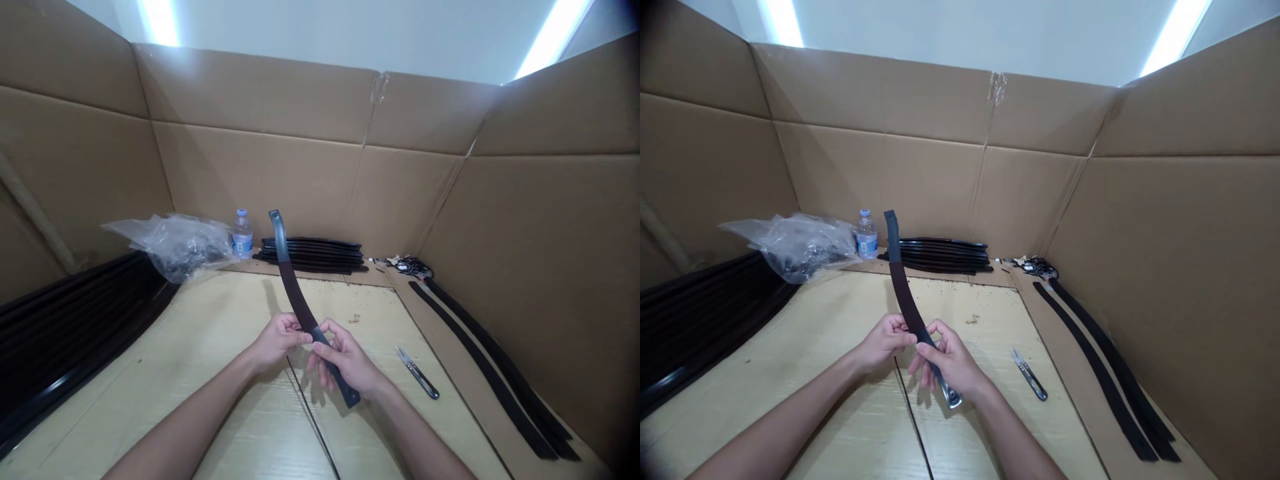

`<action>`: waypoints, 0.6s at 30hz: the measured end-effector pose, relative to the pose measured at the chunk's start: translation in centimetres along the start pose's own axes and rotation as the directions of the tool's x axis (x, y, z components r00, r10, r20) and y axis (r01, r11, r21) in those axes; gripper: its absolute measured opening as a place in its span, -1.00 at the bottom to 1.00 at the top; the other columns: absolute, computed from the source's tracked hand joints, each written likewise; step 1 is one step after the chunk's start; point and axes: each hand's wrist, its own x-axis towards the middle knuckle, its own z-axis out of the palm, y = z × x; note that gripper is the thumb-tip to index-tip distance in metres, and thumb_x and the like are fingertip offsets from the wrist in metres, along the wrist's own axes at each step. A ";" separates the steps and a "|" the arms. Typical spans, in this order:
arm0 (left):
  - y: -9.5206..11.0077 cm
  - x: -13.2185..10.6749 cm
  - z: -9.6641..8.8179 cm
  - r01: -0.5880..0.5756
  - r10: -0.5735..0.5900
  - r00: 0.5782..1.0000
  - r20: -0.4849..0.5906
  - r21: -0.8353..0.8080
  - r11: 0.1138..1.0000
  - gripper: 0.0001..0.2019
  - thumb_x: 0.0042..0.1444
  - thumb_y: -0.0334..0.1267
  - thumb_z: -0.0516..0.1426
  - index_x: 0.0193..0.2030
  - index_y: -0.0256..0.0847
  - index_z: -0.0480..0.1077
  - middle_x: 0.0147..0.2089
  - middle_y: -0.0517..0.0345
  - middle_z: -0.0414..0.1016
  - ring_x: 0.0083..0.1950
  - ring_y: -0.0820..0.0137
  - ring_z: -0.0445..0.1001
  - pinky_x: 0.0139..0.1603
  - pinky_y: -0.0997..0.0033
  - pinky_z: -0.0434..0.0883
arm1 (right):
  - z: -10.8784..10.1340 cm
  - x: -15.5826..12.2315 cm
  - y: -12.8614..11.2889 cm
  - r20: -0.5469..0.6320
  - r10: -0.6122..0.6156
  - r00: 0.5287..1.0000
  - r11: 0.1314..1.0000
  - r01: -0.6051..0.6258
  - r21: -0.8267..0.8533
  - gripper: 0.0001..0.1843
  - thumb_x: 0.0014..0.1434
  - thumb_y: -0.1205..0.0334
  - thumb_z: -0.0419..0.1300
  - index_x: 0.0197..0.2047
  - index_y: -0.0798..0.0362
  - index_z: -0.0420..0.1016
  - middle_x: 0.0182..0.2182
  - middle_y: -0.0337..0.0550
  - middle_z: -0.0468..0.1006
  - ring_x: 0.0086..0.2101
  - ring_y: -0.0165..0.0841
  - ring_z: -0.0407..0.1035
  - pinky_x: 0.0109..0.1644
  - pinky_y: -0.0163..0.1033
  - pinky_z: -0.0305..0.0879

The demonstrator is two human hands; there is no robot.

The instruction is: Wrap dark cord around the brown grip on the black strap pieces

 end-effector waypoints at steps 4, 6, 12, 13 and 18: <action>0.2 -0.2 0.4 0.001 -0.002 1.000 0.024 0.039 0.999 -0.79 -0.17 -0.28 0.35 -0.45 -0.39 0.49 -0.60 0.15 0.41 -0.56 0.49 0.32 -0.52 0.53 0.19 | -0.4 -0.2 -0.3 0.025 -0.026 0.999 1.000 0.026 -0.009 -0.69 0.13 0.12 0.25 -0.31 0.05 0.15 -0.45 -0.10 0.63 -0.64 -0.47 0.41 -0.66 -0.46 0.27; 0.1 -0.2 0.6 -0.020 0.018 0.998 0.058 0.035 0.999 -0.80 -0.15 -0.28 0.34 -0.43 -0.38 0.50 -0.58 0.13 0.44 -0.54 0.45 0.38 -0.48 0.51 0.25 | -0.5 -0.3 -0.4 0.015 -0.048 0.999 0.999 0.048 -0.019 -0.67 0.12 0.12 0.26 -0.34 0.04 0.14 -0.50 -0.17 0.60 -0.70 -0.54 0.33 -0.72 -0.53 0.11; -0.1 0.1 0.8 -0.040 0.041 0.994 0.098 -0.007 0.999 -0.74 -0.12 -0.27 0.33 -0.28 -0.37 0.53 -0.40 0.00 0.55 -0.43 0.32 0.49 -0.35 0.39 0.37 | -0.1 -0.1 -0.4 -0.109 -0.035 0.993 0.999 0.039 0.033 -0.67 0.23 -0.04 0.08 -0.39 0.01 0.11 -0.63 -0.30 0.50 -0.79 -0.60 0.13 -0.79 -0.56 -0.08; -0.1 0.1 0.8 -0.043 0.044 0.994 0.098 -0.009 0.999 -0.74 -0.12 -0.28 0.33 -0.27 -0.37 0.53 -0.39 -0.01 0.56 -0.43 0.32 0.50 -0.34 0.39 0.37 | 0.0 0.0 -0.3 -0.115 -0.036 0.993 0.998 0.041 0.040 -0.67 0.23 -0.04 0.07 -0.39 0.01 0.12 -0.63 -0.30 0.50 -0.79 -0.60 0.14 -0.80 -0.56 -0.08; -0.3 0.0 0.6 -0.027 0.028 0.996 0.088 -0.010 1.000 -0.74 -0.10 -0.27 0.32 -0.26 -0.37 0.53 -0.38 -0.01 0.56 -0.44 0.32 0.50 -0.35 0.39 0.37 | 0.2 0.1 0.2 -0.130 -0.055 0.990 0.997 0.061 0.043 -0.67 0.22 -0.04 0.08 -0.39 0.01 0.14 -0.65 -0.29 0.50 -0.81 -0.57 0.14 -0.82 -0.54 -0.07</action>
